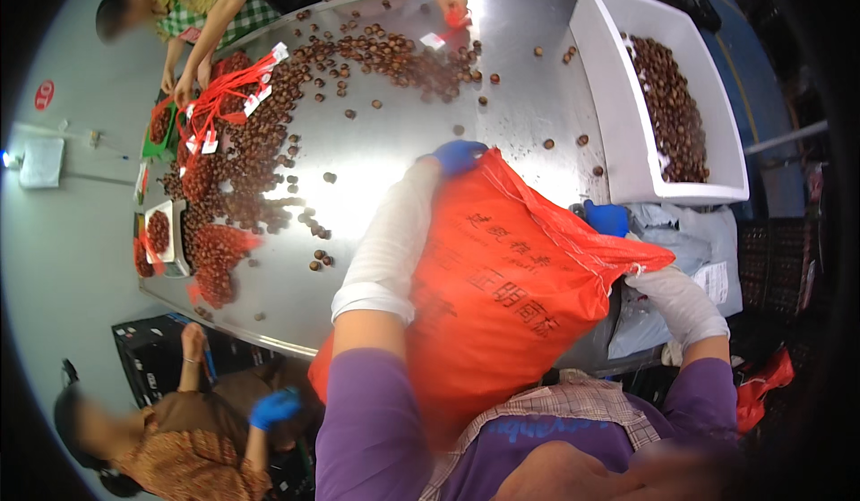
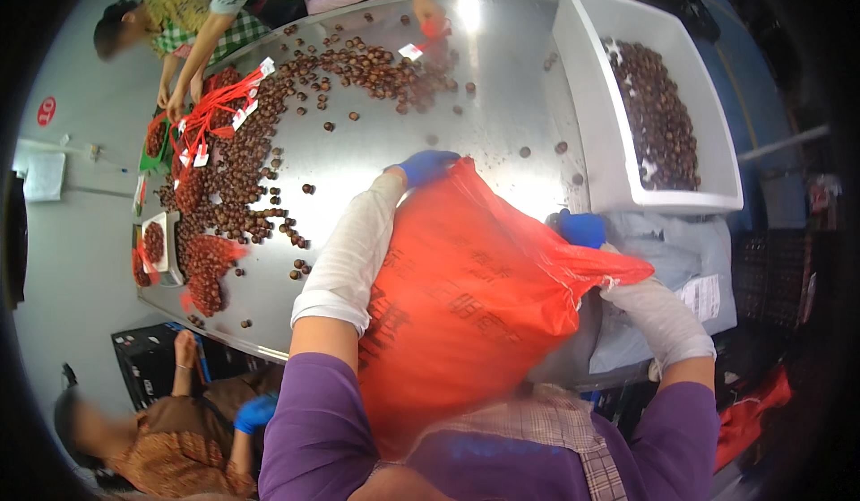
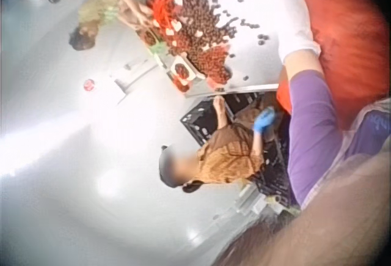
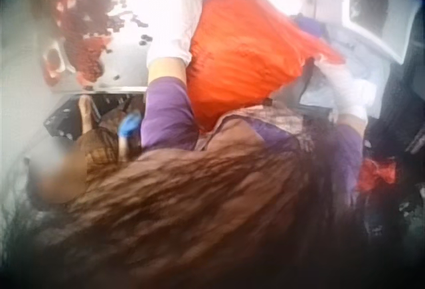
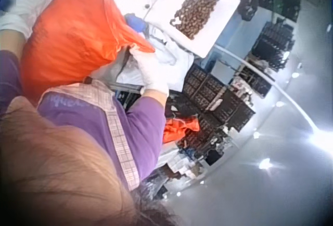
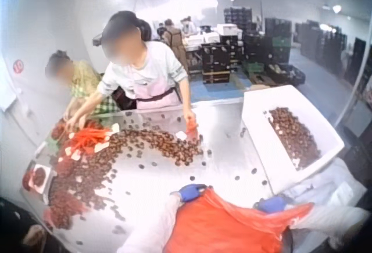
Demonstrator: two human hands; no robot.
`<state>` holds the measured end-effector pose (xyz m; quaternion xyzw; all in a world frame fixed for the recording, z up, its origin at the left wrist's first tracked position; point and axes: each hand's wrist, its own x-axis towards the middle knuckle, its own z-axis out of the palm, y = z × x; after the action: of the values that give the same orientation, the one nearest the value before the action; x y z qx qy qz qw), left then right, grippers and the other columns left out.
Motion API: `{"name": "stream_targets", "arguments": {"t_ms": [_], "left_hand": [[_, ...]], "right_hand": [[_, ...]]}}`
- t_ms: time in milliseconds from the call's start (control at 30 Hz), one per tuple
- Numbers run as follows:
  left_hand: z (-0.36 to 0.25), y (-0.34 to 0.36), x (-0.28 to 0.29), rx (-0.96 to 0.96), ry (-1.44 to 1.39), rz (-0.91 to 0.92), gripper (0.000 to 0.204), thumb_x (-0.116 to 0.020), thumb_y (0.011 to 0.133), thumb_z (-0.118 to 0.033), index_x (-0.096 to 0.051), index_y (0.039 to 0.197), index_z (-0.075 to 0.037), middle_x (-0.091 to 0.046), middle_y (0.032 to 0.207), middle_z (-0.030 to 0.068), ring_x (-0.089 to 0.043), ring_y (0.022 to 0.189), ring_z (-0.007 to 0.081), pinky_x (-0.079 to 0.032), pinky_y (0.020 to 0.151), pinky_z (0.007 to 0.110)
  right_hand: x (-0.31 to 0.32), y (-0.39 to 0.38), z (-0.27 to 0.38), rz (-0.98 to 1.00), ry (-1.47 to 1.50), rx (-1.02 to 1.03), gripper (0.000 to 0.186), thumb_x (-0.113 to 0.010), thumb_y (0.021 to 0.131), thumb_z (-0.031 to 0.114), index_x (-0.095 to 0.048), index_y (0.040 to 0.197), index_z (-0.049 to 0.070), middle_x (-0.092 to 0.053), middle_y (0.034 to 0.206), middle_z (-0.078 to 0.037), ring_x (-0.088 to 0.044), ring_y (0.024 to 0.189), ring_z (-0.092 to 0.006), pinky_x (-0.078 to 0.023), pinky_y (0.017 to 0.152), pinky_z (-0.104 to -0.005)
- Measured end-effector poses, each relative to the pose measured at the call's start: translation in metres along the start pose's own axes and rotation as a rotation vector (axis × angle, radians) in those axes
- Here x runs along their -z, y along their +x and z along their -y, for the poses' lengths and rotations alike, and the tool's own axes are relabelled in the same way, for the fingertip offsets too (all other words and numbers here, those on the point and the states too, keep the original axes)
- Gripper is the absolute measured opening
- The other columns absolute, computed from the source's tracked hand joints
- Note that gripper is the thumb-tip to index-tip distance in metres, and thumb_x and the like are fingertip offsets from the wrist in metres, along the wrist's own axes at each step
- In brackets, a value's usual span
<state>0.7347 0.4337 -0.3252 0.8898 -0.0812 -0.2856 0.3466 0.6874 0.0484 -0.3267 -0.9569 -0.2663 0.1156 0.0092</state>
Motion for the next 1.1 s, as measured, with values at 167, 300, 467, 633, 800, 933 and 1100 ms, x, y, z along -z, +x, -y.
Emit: {"name": "stream_targets", "arguments": {"t_ms": [167,300,467,633,800,933,1100], "left_hand": [[0.013,0.002,0.016,-0.077,0.027,0.074,0.038,-0.046,0.087,-0.027,-0.062,0.120,-0.015,-0.059,0.127,0.0080,-0.054,0.117,0.0280,-0.041,0.099,0.036],[-0.013,0.013,0.001,0.157,0.119,0.090,0.034,-0.048,0.090,-0.030,-0.068,0.105,-0.007,-0.066,0.109,0.0139,-0.063,0.100,0.0271,-0.046,0.087,0.036],[0.057,0.008,0.001,0.121,0.104,-0.039,0.036,-0.049,0.090,-0.035,-0.069,0.101,-0.008,-0.067,0.107,0.0135,-0.062,0.098,0.0297,-0.046,0.084,0.036],[0.041,-0.008,0.008,-0.026,0.073,-0.134,0.033,-0.049,0.090,-0.033,-0.068,0.092,-0.006,-0.067,0.098,0.0130,-0.063,0.089,0.0313,-0.048,0.079,0.037],[0.048,-0.001,0.008,-0.205,-0.084,-0.173,0.017,-0.059,0.084,-0.017,-0.064,0.085,-0.001,-0.062,0.084,0.0084,-0.058,0.079,0.0198,-0.046,0.072,0.031],[0.037,-0.002,0.007,-0.108,-0.725,-0.235,0.016,-0.060,0.084,-0.013,-0.062,0.078,0.002,-0.057,0.067,0.0051,-0.055,0.065,0.0135,-0.045,0.063,0.031],[0.023,-0.016,0.015,0.141,-0.411,-0.455,0.022,-0.064,0.084,-0.021,-0.063,0.074,-0.001,-0.062,0.071,0.0090,-0.058,0.068,0.0189,-0.046,0.068,0.033]], "right_hand": [[0.114,-0.001,0.038,-0.083,0.020,0.010,0.025,-0.060,0.085,0.029,-0.052,0.102,0.012,-0.063,0.065,-0.014,-0.064,0.061,-0.0354,-0.049,0.055,-0.0468],[0.184,-0.005,0.047,-0.189,0.058,-0.076,0.023,-0.061,0.087,0.022,-0.052,0.107,0.016,-0.063,0.066,-0.011,-0.064,0.057,-0.0272,-0.049,0.050,-0.0375],[0.222,0.054,0.098,-0.248,0.688,-0.183,0.024,-0.057,0.092,0.020,-0.054,0.116,0.015,-0.061,0.067,-0.004,-0.060,0.055,-0.0127,-0.046,0.048,-0.0265],[0.125,0.068,0.047,-0.321,1.352,-0.326,0.031,-0.055,0.093,0.019,-0.053,0.120,0.002,-0.061,0.068,-0.004,-0.055,0.055,-0.0086,-0.037,0.046,-0.0192],[0.059,0.043,0.024,0.010,1.259,-0.514,0.041,-0.066,0.085,0.022,-0.053,0.120,0.003,-0.063,0.073,-0.006,-0.058,0.058,-0.0107,-0.043,0.050,-0.0220],[0.053,0.038,0.057,-0.129,0.632,-0.297,0.039,-0.070,0.079,0.024,-0.058,0.115,0.017,-0.060,0.086,-0.008,-0.061,0.080,-0.0197,-0.048,0.066,-0.0335],[0.052,0.069,0.063,-0.295,-0.024,0.111,0.022,-0.066,0.080,0.027,-0.062,0.098,0.017,-0.059,0.078,-0.008,-0.059,0.074,-0.0289,-0.047,0.064,-0.0415]]}}
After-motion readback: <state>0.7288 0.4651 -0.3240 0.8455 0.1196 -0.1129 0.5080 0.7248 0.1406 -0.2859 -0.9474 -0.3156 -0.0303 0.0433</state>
